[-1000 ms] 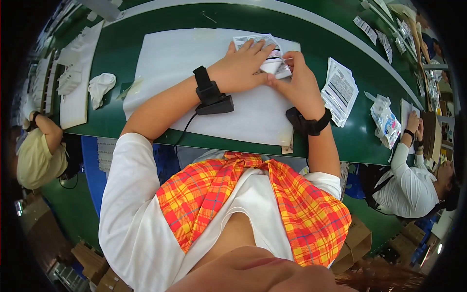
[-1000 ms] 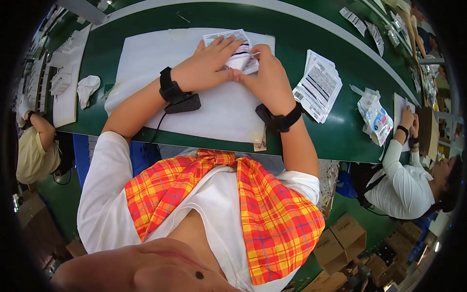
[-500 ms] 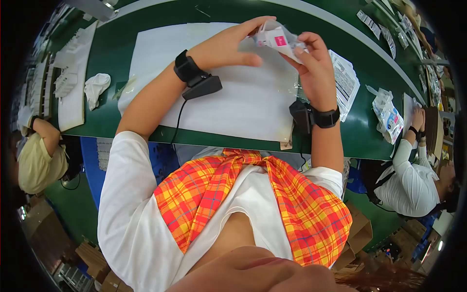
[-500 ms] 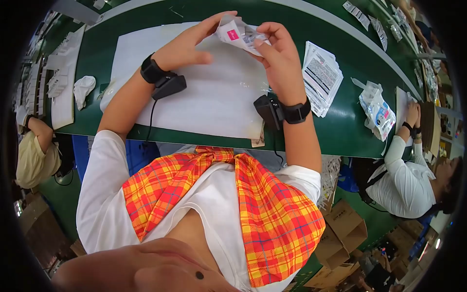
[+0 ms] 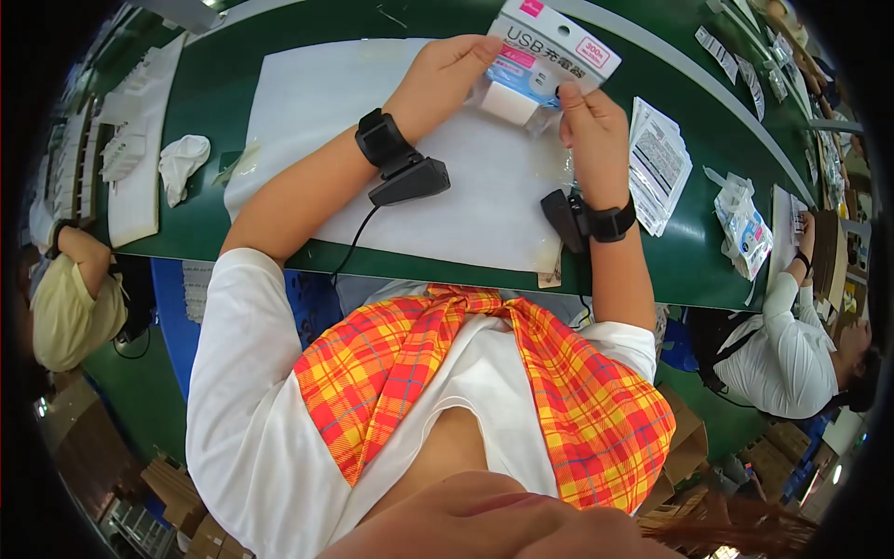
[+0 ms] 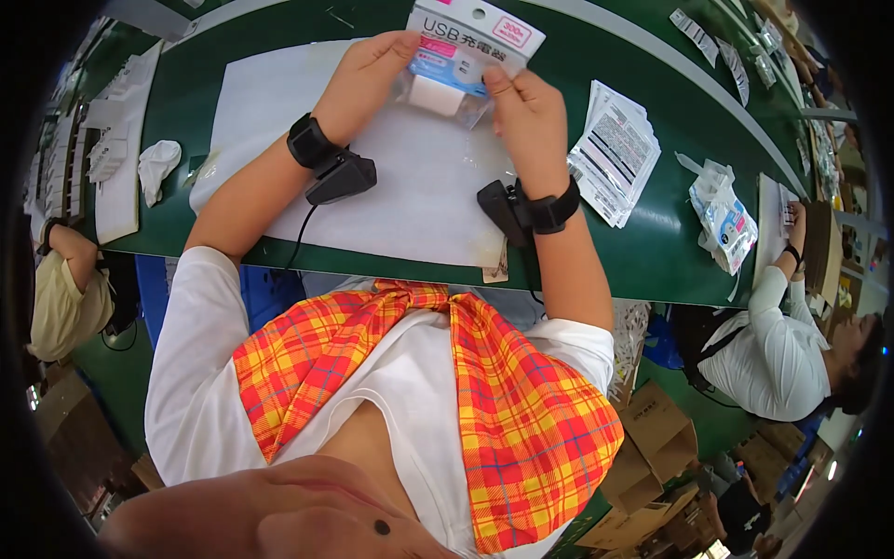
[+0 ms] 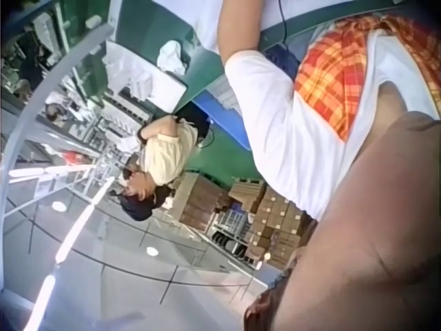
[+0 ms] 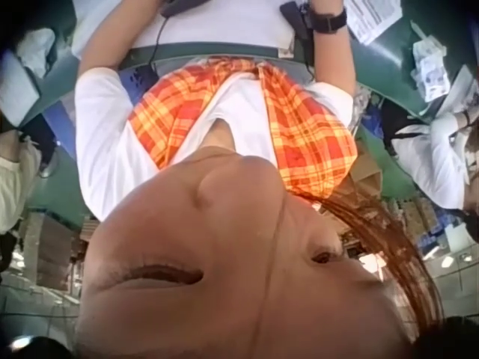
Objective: The person packages power adapters by hand by sliding an adapter into a plastic bag, folding the top over, and pressing it flat. They then place the finished package onto a stack and repeat the process.
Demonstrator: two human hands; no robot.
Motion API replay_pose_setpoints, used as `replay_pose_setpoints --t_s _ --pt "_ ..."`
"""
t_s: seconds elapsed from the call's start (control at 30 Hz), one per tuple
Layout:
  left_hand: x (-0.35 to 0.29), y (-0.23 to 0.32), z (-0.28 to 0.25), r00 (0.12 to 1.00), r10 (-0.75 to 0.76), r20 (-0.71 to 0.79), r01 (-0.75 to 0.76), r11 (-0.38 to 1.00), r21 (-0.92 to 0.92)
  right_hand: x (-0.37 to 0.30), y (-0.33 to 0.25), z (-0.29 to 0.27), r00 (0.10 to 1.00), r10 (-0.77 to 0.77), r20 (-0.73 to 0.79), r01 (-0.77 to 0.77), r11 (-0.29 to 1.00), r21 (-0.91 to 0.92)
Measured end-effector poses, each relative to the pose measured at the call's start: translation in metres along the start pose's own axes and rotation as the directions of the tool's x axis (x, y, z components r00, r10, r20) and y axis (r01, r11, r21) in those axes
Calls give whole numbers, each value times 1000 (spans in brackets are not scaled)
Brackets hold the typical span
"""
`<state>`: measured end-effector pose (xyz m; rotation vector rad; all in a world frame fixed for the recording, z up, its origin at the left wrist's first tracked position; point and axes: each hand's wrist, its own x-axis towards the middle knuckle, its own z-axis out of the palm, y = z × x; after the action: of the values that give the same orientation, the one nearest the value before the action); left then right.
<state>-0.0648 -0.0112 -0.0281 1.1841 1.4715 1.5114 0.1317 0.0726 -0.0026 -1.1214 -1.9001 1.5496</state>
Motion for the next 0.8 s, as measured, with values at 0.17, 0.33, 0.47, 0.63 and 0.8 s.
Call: replay_pose_setpoints --t_s 0.17,0.33,0.47,0.63,0.8 --pt "11 -10 -1 967 250 40 -252 966 55 19 25 -15 965 -262 -28 256 907 335" --pt "-2 -11 -15 848 120 515 -442 696 565 0 4 -30 600 -578 553 796 367 -481" --pt "-26 1 -7 857 37 514 -424 618 662 -42 -15 18 734 -523 433 657 387 -646" --pt "-27 -3 -4 856 100 508 -470 559 683 -36 -8 24 825 -433 362 559 537 -632" --pt "-26 -7 -2 858 118 499 -475 549 687 -36 -6 29 832 -412 371 550 535 -641"
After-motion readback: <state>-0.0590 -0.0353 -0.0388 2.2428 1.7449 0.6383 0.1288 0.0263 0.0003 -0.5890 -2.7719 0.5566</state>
